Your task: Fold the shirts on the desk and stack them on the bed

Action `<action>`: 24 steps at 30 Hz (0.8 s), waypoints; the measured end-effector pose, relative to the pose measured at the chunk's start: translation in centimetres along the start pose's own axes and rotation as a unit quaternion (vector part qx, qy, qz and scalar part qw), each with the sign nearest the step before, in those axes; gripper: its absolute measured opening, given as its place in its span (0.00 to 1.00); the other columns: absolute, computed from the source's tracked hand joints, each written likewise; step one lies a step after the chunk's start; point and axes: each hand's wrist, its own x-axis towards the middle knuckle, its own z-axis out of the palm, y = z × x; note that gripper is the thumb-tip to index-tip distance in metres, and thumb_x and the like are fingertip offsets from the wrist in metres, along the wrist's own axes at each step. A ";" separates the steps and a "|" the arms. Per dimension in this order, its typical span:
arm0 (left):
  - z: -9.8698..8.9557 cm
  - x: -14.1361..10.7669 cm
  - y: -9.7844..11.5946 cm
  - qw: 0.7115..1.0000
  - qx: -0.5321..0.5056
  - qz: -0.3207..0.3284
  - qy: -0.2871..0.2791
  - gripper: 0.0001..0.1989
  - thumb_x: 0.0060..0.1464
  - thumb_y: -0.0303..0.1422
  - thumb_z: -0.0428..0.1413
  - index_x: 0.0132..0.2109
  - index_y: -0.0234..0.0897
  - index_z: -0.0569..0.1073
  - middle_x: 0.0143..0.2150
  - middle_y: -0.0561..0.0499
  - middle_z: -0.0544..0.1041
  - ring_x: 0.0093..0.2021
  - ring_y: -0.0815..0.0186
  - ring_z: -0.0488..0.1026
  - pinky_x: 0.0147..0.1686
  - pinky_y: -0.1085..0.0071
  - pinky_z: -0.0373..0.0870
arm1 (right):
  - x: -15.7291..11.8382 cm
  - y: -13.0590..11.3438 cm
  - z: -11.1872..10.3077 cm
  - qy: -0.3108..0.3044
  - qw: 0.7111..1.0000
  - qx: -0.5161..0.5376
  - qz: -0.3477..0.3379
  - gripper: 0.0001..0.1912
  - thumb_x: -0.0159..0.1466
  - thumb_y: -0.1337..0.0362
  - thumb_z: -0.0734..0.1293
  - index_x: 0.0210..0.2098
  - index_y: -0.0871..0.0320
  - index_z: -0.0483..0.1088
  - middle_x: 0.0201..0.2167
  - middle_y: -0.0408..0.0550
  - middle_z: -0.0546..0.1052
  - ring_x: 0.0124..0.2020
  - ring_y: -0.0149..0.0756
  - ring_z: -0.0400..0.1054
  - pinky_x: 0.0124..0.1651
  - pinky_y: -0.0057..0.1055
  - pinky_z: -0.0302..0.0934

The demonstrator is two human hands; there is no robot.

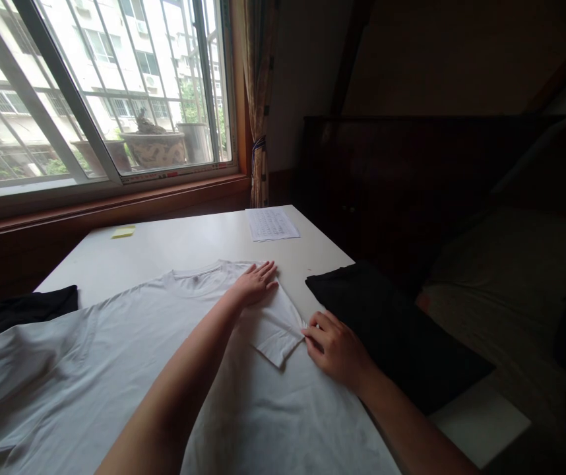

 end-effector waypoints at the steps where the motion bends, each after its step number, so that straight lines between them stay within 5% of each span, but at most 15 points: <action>1: 0.0 0.2 -0.1 1.000 0.003 -0.005 -0.004 0.32 0.73 0.48 0.37 0.76 0.36 0.52 0.77 0.42 0.53 0.77 0.58 0.49 0.74 0.50 0.46 | 0.0 -0.1 -0.2 0.001 1.000 0.009 -0.003 0.07 0.64 0.72 0.68 0.37 0.55 0.78 0.35 0.48 0.73 0.41 0.41 0.68 0.44 0.37 0.66; 6: 0.1 0.7 0.0 1.000 0.016 -0.021 -0.013 0.33 0.73 0.48 0.35 0.76 0.39 0.51 0.78 0.44 0.50 0.78 0.60 0.46 0.75 0.51 0.44 | 0.1 0.0 -0.7 0.031 0.996 0.059 -0.051 0.08 0.66 0.73 0.66 0.33 0.56 0.75 0.39 0.50 0.76 0.43 0.41 0.69 0.47 0.40 0.67; 15: -0.1 0.6 0.5 0.999 0.026 -0.032 -0.017 0.32 0.73 0.47 0.37 0.76 0.40 0.51 0.78 0.44 0.51 0.78 0.57 0.46 0.74 0.47 0.46 | 0.3 -1.2 -0.4 0.028 0.986 0.064 -0.149 0.15 0.67 0.75 0.66 0.51 0.56 0.75 0.45 0.50 0.79 0.48 0.40 0.72 0.53 0.39 0.68; 19: -0.2 0.6 0.7 0.999 0.028 -0.030 -0.013 0.31 0.73 0.46 0.37 0.76 0.40 0.52 0.78 0.43 0.52 0.78 0.56 0.46 0.73 0.46 0.47 | 0.5 -2.2 -0.3 0.005 0.984 0.021 -0.178 0.08 0.70 0.65 0.68 0.48 0.55 0.76 0.40 0.48 0.80 0.43 0.40 0.72 0.47 0.39 0.65; 24: -0.1 0.5 0.8 0.999 0.028 -0.029 -0.005 0.30 0.73 0.44 0.38 0.76 0.41 0.53 0.77 0.43 0.53 0.78 0.56 0.47 0.73 0.45 0.48 | 0.8 -3.1 0.2 -0.001 0.982 -0.022 -0.186 0.08 0.71 0.70 0.65 0.40 0.56 0.76 0.34 0.46 0.78 0.39 0.38 0.70 0.46 0.38 0.62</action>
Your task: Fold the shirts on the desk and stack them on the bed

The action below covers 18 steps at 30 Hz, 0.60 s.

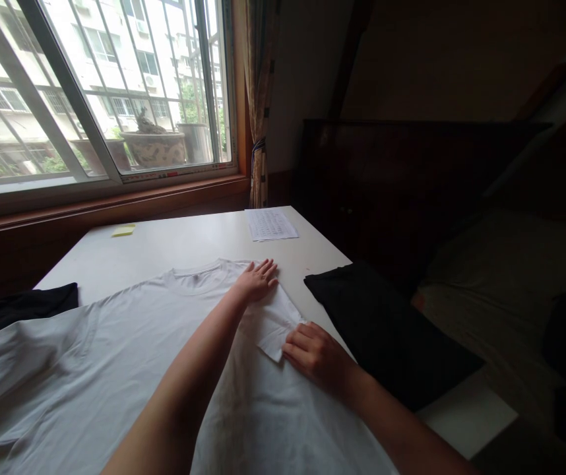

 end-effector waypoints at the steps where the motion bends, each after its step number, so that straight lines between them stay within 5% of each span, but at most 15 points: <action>1: 0.0 0.0 0.0 1.000 0.000 0.000 0.002 0.30 0.73 0.44 0.39 0.76 0.42 0.53 0.77 0.43 0.54 0.78 0.56 0.48 0.73 0.45 0.48 | 0.1 -0.1 0.2 -0.001 1.000 -0.005 0.001 0.09 0.71 0.71 0.64 0.39 0.56 0.76 0.34 0.47 0.78 0.39 0.39 0.69 0.46 0.39 0.62; 18: -0.8 -0.1 0.6 1.000 -0.005 -0.004 0.016 0.29 0.72 0.43 0.41 0.74 0.39 0.57 0.77 0.41 0.53 0.77 0.53 0.49 0.72 0.41 0.50 | -0.4 0.6 0.4 0.027 0.995 0.094 0.025 0.07 0.71 0.66 0.66 0.36 0.56 0.75 0.34 0.47 0.77 0.38 0.37 0.68 0.45 0.37 0.64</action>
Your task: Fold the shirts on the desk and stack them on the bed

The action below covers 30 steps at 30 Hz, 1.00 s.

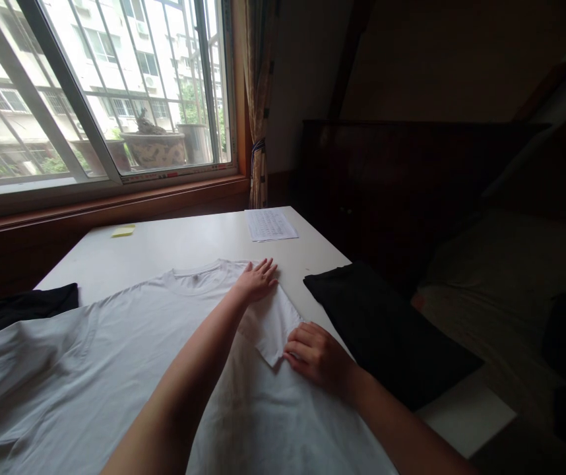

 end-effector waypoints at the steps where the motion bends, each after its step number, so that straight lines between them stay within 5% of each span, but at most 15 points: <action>1: -0.2 -0.1 0.4 1.000 0.001 0.003 0.007 0.28 0.72 0.42 0.42 0.74 0.39 0.57 0.77 0.41 0.53 0.77 0.52 0.49 0.72 0.41 0.49 | -0.1 0.3 -0.2 0.012 1.000 -0.005 0.022 0.07 0.71 0.67 0.65 0.36 0.56 0.75 0.34 0.48 0.77 0.38 0.38 0.69 0.44 0.37 0.65; 5: -0.5 -1.5 2.9 0.999 0.000 0.027 0.035 0.27 0.71 0.39 0.44 0.72 0.39 0.61 0.77 0.43 0.54 0.77 0.54 0.49 0.74 0.47 0.47 | -0.8 1.8 -0.6 0.048 0.993 -0.037 0.103 0.12 0.70 0.72 0.63 0.47 0.56 0.76 0.43 0.52 0.79 0.44 0.41 0.72 0.49 0.40 0.69; 10: 0.8 -5.3 5.3 0.997 -0.021 0.060 0.042 0.28 0.72 0.44 0.42 0.73 0.40 0.59 0.76 0.42 0.57 0.75 0.53 0.55 0.72 0.47 0.54 | -1.7 3.2 -0.7 0.014 0.994 -0.043 0.100 0.15 0.68 0.74 0.65 0.48 0.53 0.79 0.48 0.51 0.81 0.48 0.41 0.74 0.53 0.41 0.71; 15: 0.8 -6.3 3.5 0.999 -0.019 0.035 0.009 0.33 0.71 0.51 0.41 0.75 0.41 0.55 0.77 0.43 0.54 0.77 0.54 0.50 0.74 0.47 0.48 | -2.0 3.5 -1.3 0.012 0.994 -0.050 0.101 0.12 0.67 0.73 0.67 0.43 0.53 0.81 0.43 0.49 0.81 0.46 0.40 0.73 0.51 0.40 0.71; 30: 0.5 -1.8 -0.7 0.996 -0.015 -0.088 -0.013 0.31 0.71 0.48 0.39 0.75 0.42 0.55 0.78 0.45 0.53 0.77 0.52 0.48 0.73 0.42 0.47 | -1.7 2.7 -1.9 0.008 0.994 -0.027 0.108 0.10 0.68 0.71 0.66 0.35 0.55 0.79 0.38 0.48 0.79 0.42 0.39 0.71 0.48 0.38 0.70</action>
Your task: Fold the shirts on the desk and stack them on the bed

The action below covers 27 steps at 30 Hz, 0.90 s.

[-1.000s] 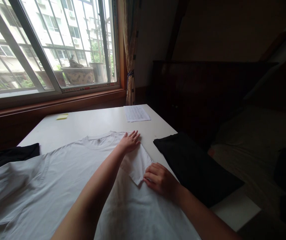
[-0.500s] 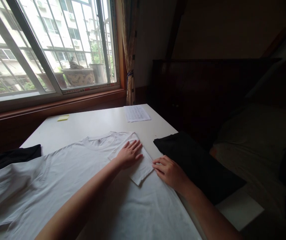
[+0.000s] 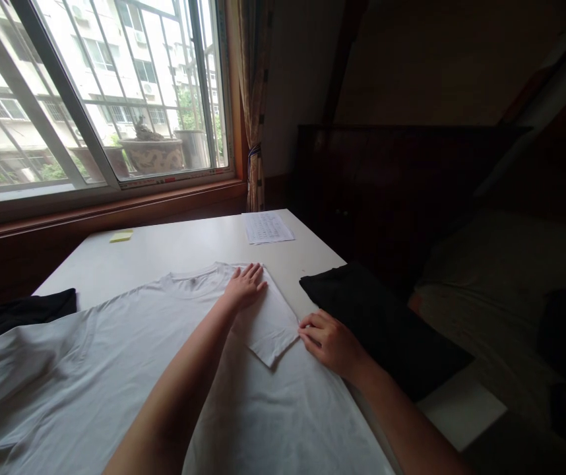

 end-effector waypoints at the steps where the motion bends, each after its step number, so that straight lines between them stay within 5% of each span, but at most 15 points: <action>1: 0.0 0.1 0.0 1.000 0.000 -0.004 0.002 0.31 0.71 0.48 0.40 0.75 0.43 0.55 0.78 0.45 0.53 0.77 0.52 0.48 0.73 0.42 0.47 | 0.0 0.0 0.0 0.000 1.000 0.000 0.001 0.10 0.69 0.71 0.66 0.35 0.55 0.78 0.38 0.48 0.79 0.42 0.38 0.71 0.48 0.37 0.70; 8: 0.1 0.0 0.7 0.999 0.009 -0.016 0.036 0.29 0.71 0.44 0.42 0.74 0.41 0.58 0.77 0.42 0.55 0.77 0.46 0.50 0.71 0.37 0.49 | 0.0 0.1 0.2 0.001 1.000 0.014 0.006 0.11 0.69 0.71 0.65 0.34 0.56 0.77 0.38 0.48 0.78 0.42 0.38 0.71 0.49 0.38 0.69; 14: 0.0 -0.2 2.2 0.997 0.009 0.070 0.038 0.25 0.71 0.38 0.42 0.70 0.39 0.64 0.74 0.43 0.63 0.76 0.60 0.54 0.74 0.57 0.49 | 0.0 0.1 0.2 -0.002 1.000 0.031 0.007 0.11 0.70 0.71 0.64 0.34 0.56 0.78 0.38 0.48 0.78 0.41 0.38 0.71 0.48 0.37 0.69; 18: 0.3 0.7 2.3 0.998 0.007 0.056 0.020 0.30 0.72 0.43 0.41 0.73 0.32 0.58 0.75 0.37 0.58 0.76 0.55 0.54 0.73 0.53 0.52 | 0.0 0.2 0.3 -0.008 0.999 0.039 0.015 0.11 0.70 0.70 0.64 0.35 0.56 0.78 0.38 0.48 0.78 0.41 0.38 0.72 0.48 0.37 0.68; 27: 0.1 1.4 1.6 0.999 0.011 0.045 -0.006 0.31 0.73 0.46 0.37 0.75 0.36 0.54 0.78 0.43 0.52 0.77 0.58 0.48 0.74 0.52 0.46 | -0.1 0.1 0.0 -0.019 0.998 0.053 0.008 0.11 0.69 0.69 0.65 0.35 0.55 0.79 0.37 0.48 0.78 0.40 0.38 0.73 0.48 0.36 0.69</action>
